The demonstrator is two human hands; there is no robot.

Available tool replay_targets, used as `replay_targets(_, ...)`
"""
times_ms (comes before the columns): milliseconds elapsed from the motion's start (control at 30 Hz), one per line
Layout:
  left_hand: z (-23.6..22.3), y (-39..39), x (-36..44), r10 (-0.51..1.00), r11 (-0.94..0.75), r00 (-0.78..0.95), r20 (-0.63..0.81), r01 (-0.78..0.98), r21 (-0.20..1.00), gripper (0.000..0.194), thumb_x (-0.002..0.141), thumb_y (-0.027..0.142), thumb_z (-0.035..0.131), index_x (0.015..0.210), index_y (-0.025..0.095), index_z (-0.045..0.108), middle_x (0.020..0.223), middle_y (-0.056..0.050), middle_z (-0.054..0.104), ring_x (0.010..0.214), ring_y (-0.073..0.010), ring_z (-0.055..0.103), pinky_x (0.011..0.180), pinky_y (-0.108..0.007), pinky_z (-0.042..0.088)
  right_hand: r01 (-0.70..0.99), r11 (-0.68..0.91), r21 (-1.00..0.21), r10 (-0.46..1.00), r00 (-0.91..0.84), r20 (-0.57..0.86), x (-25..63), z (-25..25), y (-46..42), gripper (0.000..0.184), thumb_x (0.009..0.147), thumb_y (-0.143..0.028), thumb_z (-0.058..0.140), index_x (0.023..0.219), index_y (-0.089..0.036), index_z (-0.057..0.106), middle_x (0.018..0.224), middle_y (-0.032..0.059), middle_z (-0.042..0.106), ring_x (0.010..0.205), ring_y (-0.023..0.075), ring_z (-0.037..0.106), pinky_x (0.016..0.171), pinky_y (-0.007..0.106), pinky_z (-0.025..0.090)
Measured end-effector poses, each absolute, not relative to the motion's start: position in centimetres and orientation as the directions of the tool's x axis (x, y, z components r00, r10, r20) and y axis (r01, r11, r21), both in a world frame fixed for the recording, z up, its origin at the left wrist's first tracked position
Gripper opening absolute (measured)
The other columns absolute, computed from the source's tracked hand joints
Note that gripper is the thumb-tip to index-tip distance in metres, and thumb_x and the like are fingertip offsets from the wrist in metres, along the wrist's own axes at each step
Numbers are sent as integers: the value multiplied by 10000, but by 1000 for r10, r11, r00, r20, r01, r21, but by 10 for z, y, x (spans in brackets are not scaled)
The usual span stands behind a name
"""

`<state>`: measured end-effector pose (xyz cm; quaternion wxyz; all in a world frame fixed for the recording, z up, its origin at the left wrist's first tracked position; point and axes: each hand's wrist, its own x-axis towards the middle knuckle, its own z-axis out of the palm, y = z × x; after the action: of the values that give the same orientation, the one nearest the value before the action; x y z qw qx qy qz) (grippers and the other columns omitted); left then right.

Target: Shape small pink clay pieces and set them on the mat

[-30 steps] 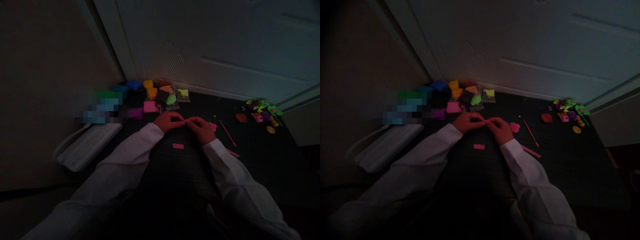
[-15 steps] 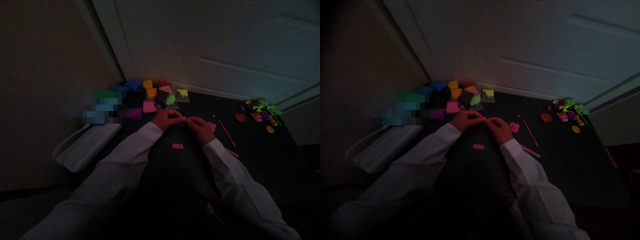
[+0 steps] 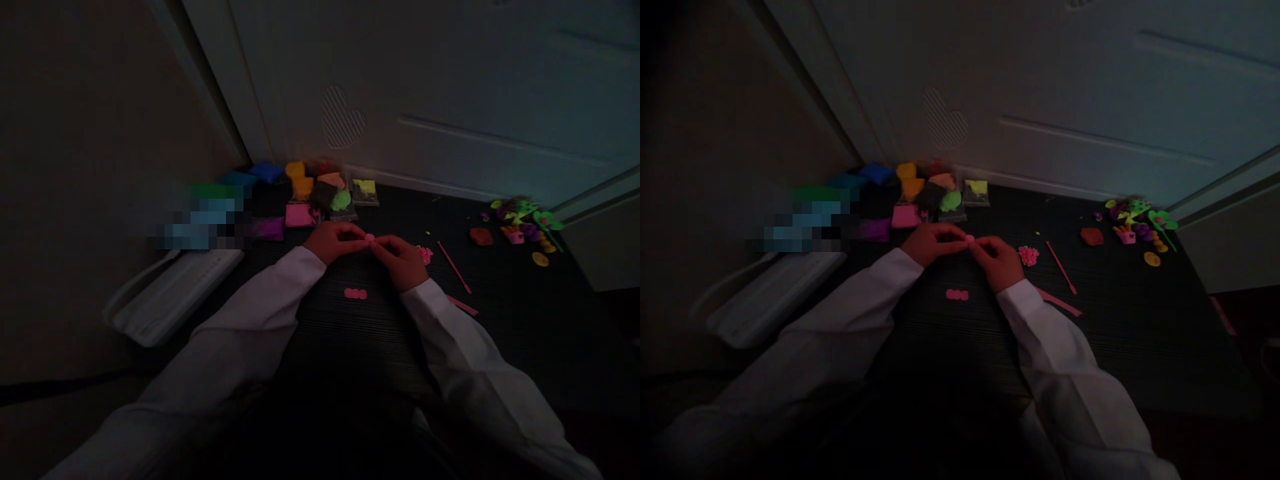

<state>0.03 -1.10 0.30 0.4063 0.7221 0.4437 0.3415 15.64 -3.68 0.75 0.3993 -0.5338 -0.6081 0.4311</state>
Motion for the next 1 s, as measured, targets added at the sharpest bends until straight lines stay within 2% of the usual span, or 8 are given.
replay_targets(233, 3, -11, 0, 922, -272, 363, 133, 366, 890, 288, 636, 397, 509, 764, 153, 592, 644, 8, 571, 569, -81, 465, 530, -219, 351, 331, 77, -940, 994, -97, 48, 156, 5, -37, 264, 645, -421, 510, 740, -184, 576, 704, 8, 572, 637, 122, 499, 584, 247, 387)
replay_targets(467, 4, -12, 1, 908, -290, 399, 129, 375, 881, 294, 633, 402, 507, 751, 147, 590, 639, 4, 566, 589, -89, 465, 549, -224, 350, 305, 78, -949, 996, -73, 58, 156, 4, -36, 240, 637, -411, 524, 691, -178, 554, 618, -12, 537, 573, 106, 478, 521, 223, 370)
replay_targets(667, 5, -12, 1, 907, -289, 400, 131, 367, 884, 308, 628, 397, 516, 811, 158, 581, 650, 8, 550, 600, -89, 458, 554, -226, 345, 297, 102, -949, 993, -82, 81, 156, 1, -35, 230, 645, -403, 513, 689, -181, 552, 636, -6, 543, 599, 114, 487, 548, 238, 383)
replay_targets(1000, 3, -11, 1, 912, -294, 381, 151, 352, 889, 305, 635, 401, 505, 769, 143, 595, 656, -4, 576, 590, -93, 473, 545, -229, 351, 344, 108, -933, 993, -89, 82, 157, 0, -36, 220, 650, -397, 508, 701, -189, 556, 645, -5, 544, 595, 118, 483, 543, 242, 375)
